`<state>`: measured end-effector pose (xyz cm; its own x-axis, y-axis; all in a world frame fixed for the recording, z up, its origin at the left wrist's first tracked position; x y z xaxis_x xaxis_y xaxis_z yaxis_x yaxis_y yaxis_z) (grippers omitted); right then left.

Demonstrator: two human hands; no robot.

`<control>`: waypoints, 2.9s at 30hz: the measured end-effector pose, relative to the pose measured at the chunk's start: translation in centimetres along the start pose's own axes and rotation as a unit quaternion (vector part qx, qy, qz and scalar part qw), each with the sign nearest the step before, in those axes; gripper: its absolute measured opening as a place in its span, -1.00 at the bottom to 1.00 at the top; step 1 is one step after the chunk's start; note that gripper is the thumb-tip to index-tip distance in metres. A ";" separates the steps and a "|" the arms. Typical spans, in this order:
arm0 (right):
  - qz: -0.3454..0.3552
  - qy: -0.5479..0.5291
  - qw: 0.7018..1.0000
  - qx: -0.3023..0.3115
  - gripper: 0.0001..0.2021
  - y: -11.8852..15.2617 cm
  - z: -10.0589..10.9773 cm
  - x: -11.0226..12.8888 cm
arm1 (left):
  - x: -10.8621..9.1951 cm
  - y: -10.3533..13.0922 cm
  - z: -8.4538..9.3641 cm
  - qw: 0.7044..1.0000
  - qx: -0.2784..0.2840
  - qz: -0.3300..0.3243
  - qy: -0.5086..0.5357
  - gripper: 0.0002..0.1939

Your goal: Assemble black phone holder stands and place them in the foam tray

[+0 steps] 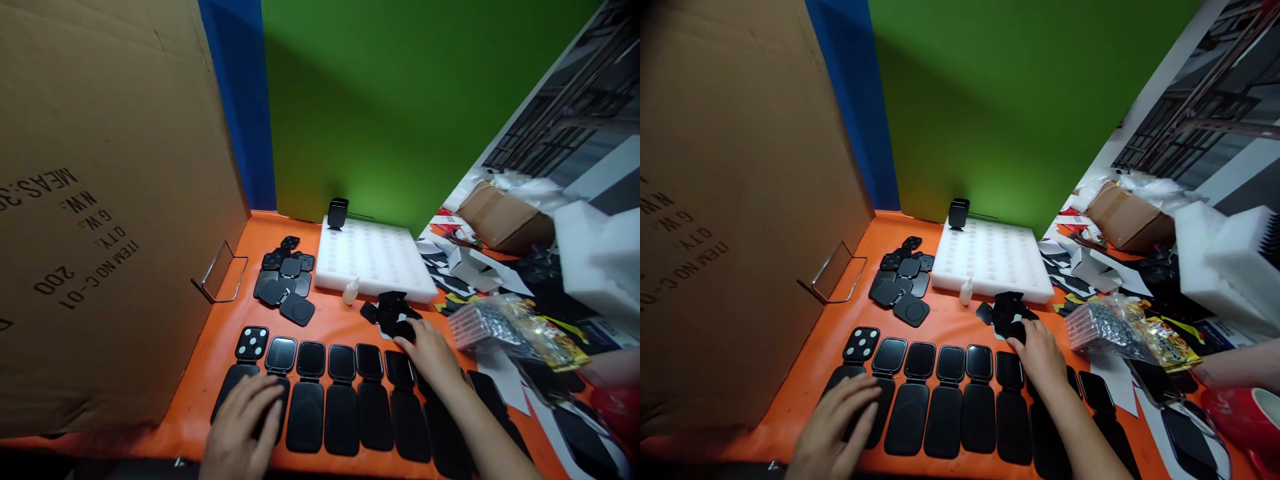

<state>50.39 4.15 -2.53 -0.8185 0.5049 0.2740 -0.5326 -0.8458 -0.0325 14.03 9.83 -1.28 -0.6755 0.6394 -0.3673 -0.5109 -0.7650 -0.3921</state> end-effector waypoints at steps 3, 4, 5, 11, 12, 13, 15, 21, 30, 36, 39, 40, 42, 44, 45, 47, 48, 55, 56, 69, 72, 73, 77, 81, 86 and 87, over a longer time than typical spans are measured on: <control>-0.008 -0.047 0.999 -0.015 -0.61 0.3 -0.2 -0.3 | 4.5 0.2 1.1 0.977 0.011 0.184 -0.106 -0.58; -0.015 -0.073 0.997 -0.014 -0.63 0.4 -0.3 -0.5 | 5.5 0.3 1.0 0.964 0.037 0.226 -0.132 -0.51; -0.023 -0.103 0.994 -0.012 -0.64 0.6 -0.4 -0.8 | 6.1 0.3 0.9 0.954 0.064 0.251 -0.151 -0.45; -0.109 -0.249 0.959 -0.075 -0.65 3.3 0.9 -3.4 | 7.0 -0.4 0.1 0.935 0.142 0.294 -0.139 -0.32; -0.125 -0.286 0.947 -0.076 -0.65 3.8 0.9 -3.8 | 7.3 -0.6 0.1 0.933 0.147 0.309 -0.112 -0.31; -0.138 -0.333 0.930 -0.069 -0.63 4.3 0.6 -3.9 | 7.7 -0.7 -0.1 0.932 0.148 0.323 -0.064 -0.31; -0.147 -0.430 0.890 -0.041 -0.60 5.0 0.1 -3.7 | 8.5 -1.2 -0.4 0.925 0.146 0.343 0.069 -0.38; -0.138 -0.480 0.866 -0.010 -0.65 6.8 0.3 -1.4 | 9.0 -1.1 0.9 0.886 0.123 0.363 0.262 -0.56; -0.043 -0.593 0.788 0.159 -0.70 10.0 -0.3 9.2 | -6.2 0.6 -2.8 0.679 0.193 0.336 0.623 -0.52; 0.000 -0.632 0.745 0.213 -0.71 11.2 0.8 11.3 | -12.1 0.1 -5.3 0.682 0.251 0.282 0.627 -0.42; 0.003 -0.620 0.755 0.214 -0.71 11.6 1.0 10.7 | -12.8 0.3 -5.3 0.703 0.267 0.284 0.595 -0.42; 0.006 -0.615 0.759 0.212 -0.70 11.7 1.1 10.5 | -13.0 0.3 -5.2 0.709 0.269 0.280 0.589 -0.43; 0.007 -0.615 0.760 0.210 -0.69 11.8 1.1 10.2 | -13.3 0.3 -5.1 0.714 0.269 0.275 0.585 -0.43; 0.003 -0.624 0.752 0.214 -0.68 11.8 0.9 10.1 | -13.5 0.4 -5.3 0.714 0.268 0.275 0.585 -0.43; 0.002 -0.628 0.747 0.216 -0.67 11.8 0.8 10.1 | -13.5 0.6 -5.4 0.709 0.274 0.278 0.587 -0.43; 0.001 -0.635 0.741 0.218 -0.66 11.9 0.5 10.1 | -13.7 0.9 -5.8 0.694 0.285 0.287 0.595 -0.41; 0.001 -0.637 0.739 0.219 -0.66 11.9 0.4 10.0 | -13.8 1.1 -6.0 0.686 0.291 0.290 0.600 -0.40; 0.013 -0.628 0.744 0.230 -0.66 12.0 0.7 9.7 | -14.0 1.1 -6.0 0.694 0.298 0.274 0.595 -0.36; 0.013 -0.628 0.742 0.235 -0.67 12.0 0.7 9.7 | -14.0 1.1 -5.9 0.699 0.301 0.268 0.591 -0.36; -0.017 -0.636 0.743 0.208 -0.71 12.0 0.2 9.2 | -14.3 0.3 -5.1 0.780 0.271 0.209 0.524 -0.50; -0.017 -0.634 0.749 0.191 -0.70 11.8 0.1 9.2 | -14.1 0.2 -5.1 0.804 0.243 0.188 0.510 -0.57; -0.018 -0.629 0.755 0.183 -0.70 11.8 0.1 9.1 | -14.0 0.3 -5.2 0.808 0.241 0.188 0.503 -0.56; -0.016 -0.602 0.781 0.166 -0.70 11.7 0.0 9.0 | -13.6 0.5 -5.7 0.818 0.231 0.208 0.485 -0.51; 0.019 -0.518 0.843 0.140 -0.71 11.4 1.0 9.0 | -13.4 0.5 -5.8 0.808 0.211 0.233 0.498 -0.58; 0.059 -0.361 0.927 0.089 -0.69 11.1 2.5 8.9 | -13.6 0.1 -5.6 0.790 0.192 0.240 0.531 -0.68; 0.056 -0.365 0.925 0.090 -0.69 11.2 2.5 8.9 | -13.7 0.0 -5.6 0.785 0.190 0.242 0.537 -0.69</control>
<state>37.72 -1.23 1.93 -0.4682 0.2178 0.8563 -0.3559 -0.9335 0.0429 26.23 1.48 -1.02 -0.1049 -0.1933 -0.9755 -0.5932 -0.7751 0.2174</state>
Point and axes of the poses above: each hand's wrist, its own y-axis away from the middle knuckle, its own z-axis out of the back of the hand, x = y × z, the point moved 8 cm from there along -y, towards the middle knuckle, and after that the axes turned 8 degrees about -y, right-handed, at the moved point
